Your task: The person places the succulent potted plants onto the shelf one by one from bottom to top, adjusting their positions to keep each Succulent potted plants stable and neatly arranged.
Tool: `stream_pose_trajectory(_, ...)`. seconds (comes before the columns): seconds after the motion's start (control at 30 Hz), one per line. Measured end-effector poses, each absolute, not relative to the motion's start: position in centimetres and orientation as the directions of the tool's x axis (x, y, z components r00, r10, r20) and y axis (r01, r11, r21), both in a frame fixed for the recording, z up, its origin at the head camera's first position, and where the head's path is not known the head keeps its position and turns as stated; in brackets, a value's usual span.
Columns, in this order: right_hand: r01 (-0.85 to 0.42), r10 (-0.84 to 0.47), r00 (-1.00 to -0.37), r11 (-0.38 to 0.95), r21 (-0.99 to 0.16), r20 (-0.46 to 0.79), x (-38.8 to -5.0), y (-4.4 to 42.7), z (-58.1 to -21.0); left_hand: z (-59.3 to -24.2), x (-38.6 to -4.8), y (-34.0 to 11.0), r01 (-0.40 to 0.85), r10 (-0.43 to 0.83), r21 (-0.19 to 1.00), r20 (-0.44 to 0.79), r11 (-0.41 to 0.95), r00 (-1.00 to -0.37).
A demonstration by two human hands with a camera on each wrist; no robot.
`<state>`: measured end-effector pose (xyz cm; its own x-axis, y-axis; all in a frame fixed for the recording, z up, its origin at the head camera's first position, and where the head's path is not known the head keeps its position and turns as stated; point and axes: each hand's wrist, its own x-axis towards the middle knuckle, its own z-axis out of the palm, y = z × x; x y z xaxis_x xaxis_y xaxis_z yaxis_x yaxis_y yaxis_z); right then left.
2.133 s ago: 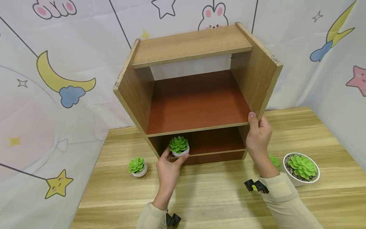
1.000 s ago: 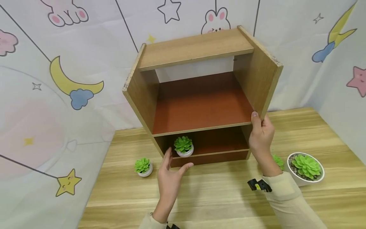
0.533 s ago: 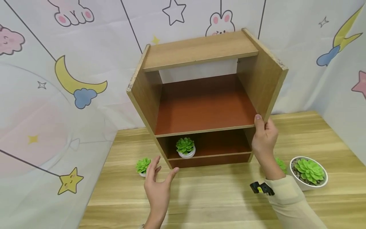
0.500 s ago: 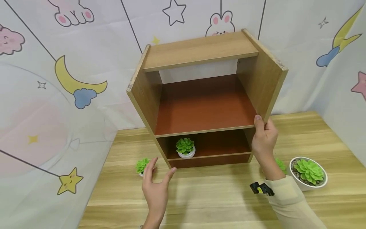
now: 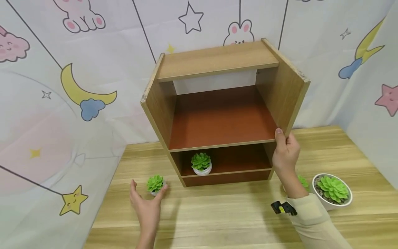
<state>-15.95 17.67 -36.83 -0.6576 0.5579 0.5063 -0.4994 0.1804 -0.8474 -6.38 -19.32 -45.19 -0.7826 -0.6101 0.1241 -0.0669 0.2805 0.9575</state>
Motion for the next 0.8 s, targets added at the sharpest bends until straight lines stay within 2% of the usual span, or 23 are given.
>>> stream_pose_trajectory(0.13, -0.510, 0.551, -0.656, 0.180, -0.841, 0.516, -16.0, 17.7, -36.8, -45.6, -6.8, -20.1, -0.126, -0.582, 0.965, 0.034, 0.232, -0.812)
stream_pose_trajectory(0.37, -0.485, 0.549, -0.670, 0.186, -0.855, 0.500, -15.6, 17.5, -36.6, -46.7, -7.4, -21.1, -0.168, -0.553, 0.982, -0.095, 0.082, -0.828)
stream_pose_trajectory(0.57, -0.508, 0.531, -0.667, 0.190, -0.840, 0.523, -14.0, 16.6, -34.8, -47.2, -7.8, -21.4, -0.160, -0.543, 0.986, -0.104, 0.057, -0.833)
stream_pose_trajectory(0.8, -0.524, 0.525, -0.657, 0.197, -0.829, 0.540, -13.9, 16.5, -34.3, -47.1, -8.2, -21.4, -0.144, -0.520, 0.987, -0.089, 0.065, -0.849)
